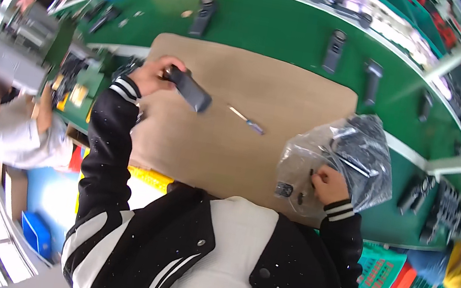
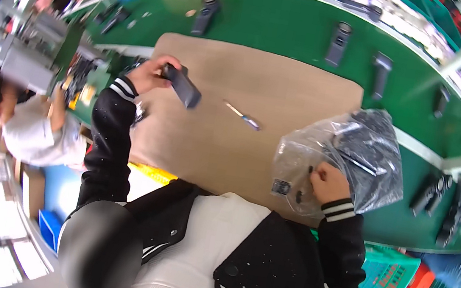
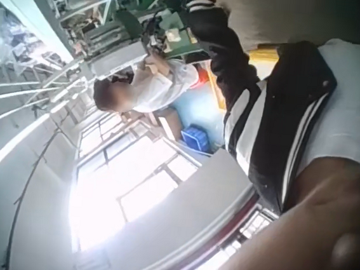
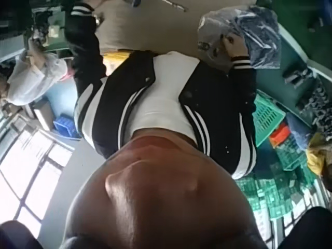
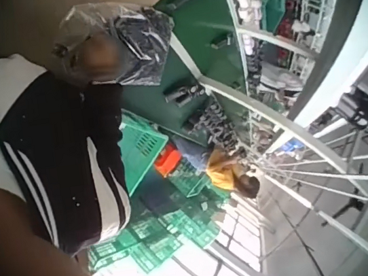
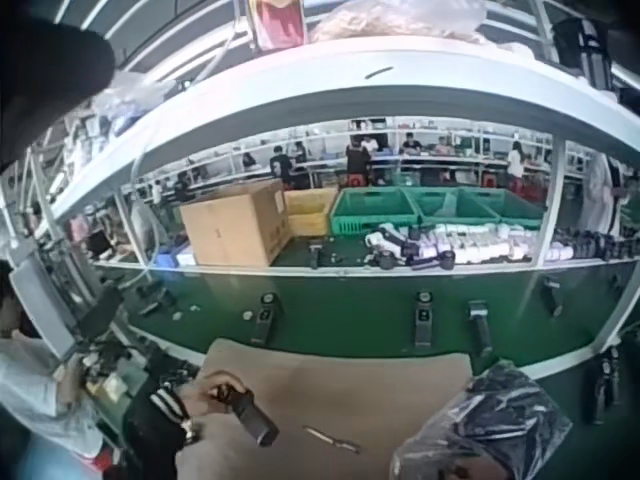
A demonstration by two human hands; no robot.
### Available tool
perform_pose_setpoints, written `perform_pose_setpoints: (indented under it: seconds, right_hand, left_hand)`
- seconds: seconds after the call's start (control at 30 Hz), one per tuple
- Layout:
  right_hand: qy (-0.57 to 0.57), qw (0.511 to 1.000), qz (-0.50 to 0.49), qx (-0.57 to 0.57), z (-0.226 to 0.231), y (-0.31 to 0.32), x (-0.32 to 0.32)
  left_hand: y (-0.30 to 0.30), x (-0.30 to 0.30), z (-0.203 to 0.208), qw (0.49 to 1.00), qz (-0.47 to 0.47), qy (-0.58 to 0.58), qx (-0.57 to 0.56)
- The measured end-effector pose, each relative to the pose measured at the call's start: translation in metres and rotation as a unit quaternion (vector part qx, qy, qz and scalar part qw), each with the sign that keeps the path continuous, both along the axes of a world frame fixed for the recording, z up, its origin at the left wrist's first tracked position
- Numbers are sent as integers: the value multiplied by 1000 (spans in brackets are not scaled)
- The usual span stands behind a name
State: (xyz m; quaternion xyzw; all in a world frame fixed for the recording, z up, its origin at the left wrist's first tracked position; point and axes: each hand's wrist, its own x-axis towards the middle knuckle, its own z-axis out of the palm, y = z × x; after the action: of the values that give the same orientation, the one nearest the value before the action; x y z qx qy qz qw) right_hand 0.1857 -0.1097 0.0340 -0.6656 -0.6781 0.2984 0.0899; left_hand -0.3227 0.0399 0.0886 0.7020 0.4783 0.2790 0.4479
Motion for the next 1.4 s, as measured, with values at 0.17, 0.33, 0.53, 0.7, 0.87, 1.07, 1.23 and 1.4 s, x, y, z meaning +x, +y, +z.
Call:
perform_pose_setpoints:
  seconds: [0.17,0.33,0.53,0.7,0.87,1.07,1.23,1.4]
  right_hand:
    - [300,941,-133,-77,36,19,-19]
    - [390,917,-88,11,52,20,-45]
    - [498,865,12,-63,70,33,-119]
    - [554,810,29,-187,64,48,-168]
    - [518,835,112,-148,30,61,-223]
    - [490,843,155,-157,25,61,-257]
    - [510,827,53,-232,30,53,-262]
    - [471,858,96,-182,14,49,-265]
  left_hand:
    - [-61,14,-12,984,-110,140,-20]
    - [-82,19,-11,997,-3,71,16]
    - [-84,-81,-33,915,193,354,2]
    - [-117,-68,-39,845,236,480,5]
    - [-134,-69,-69,832,297,466,50]
    - [-131,-72,-72,869,329,368,43]
    - [-133,-63,-78,849,368,292,240]
    - [-139,-11,-53,911,382,-49,148]
